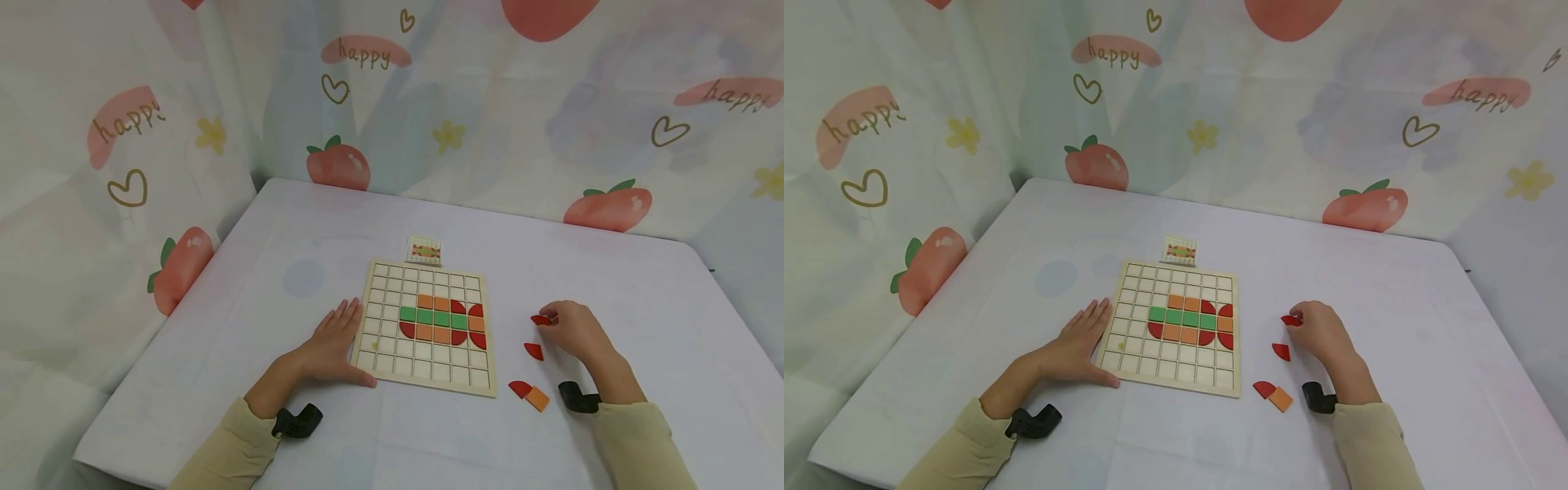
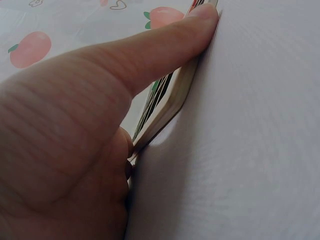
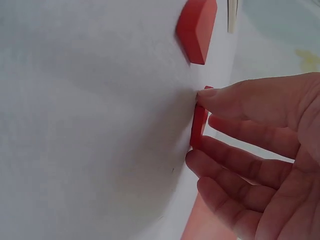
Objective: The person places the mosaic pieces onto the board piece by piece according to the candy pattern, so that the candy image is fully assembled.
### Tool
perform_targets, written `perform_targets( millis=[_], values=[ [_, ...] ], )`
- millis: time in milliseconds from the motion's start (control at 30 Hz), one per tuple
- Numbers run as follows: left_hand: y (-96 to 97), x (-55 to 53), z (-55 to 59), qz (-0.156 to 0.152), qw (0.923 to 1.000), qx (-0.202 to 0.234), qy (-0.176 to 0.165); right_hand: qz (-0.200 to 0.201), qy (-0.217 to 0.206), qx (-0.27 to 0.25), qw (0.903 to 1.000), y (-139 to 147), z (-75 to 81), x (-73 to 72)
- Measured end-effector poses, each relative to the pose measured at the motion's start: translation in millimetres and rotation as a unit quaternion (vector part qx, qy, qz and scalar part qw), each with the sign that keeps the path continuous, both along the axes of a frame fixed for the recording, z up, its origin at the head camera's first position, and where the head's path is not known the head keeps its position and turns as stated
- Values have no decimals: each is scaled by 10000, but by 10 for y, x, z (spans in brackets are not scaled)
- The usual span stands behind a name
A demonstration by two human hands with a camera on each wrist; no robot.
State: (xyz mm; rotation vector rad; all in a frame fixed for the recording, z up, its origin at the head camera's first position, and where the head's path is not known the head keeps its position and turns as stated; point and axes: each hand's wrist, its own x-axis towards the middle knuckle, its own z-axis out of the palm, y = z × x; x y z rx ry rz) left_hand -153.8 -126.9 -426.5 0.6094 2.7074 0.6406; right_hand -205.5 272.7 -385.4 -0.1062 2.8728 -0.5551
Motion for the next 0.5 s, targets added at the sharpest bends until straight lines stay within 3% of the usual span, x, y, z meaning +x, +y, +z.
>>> perform_targets(
  millis=[500],
  values=[
    [-6, 0, 6, -72, 10000, 48, 27, 151, 133, 21, 9998, -73, -32, -46]
  ],
)
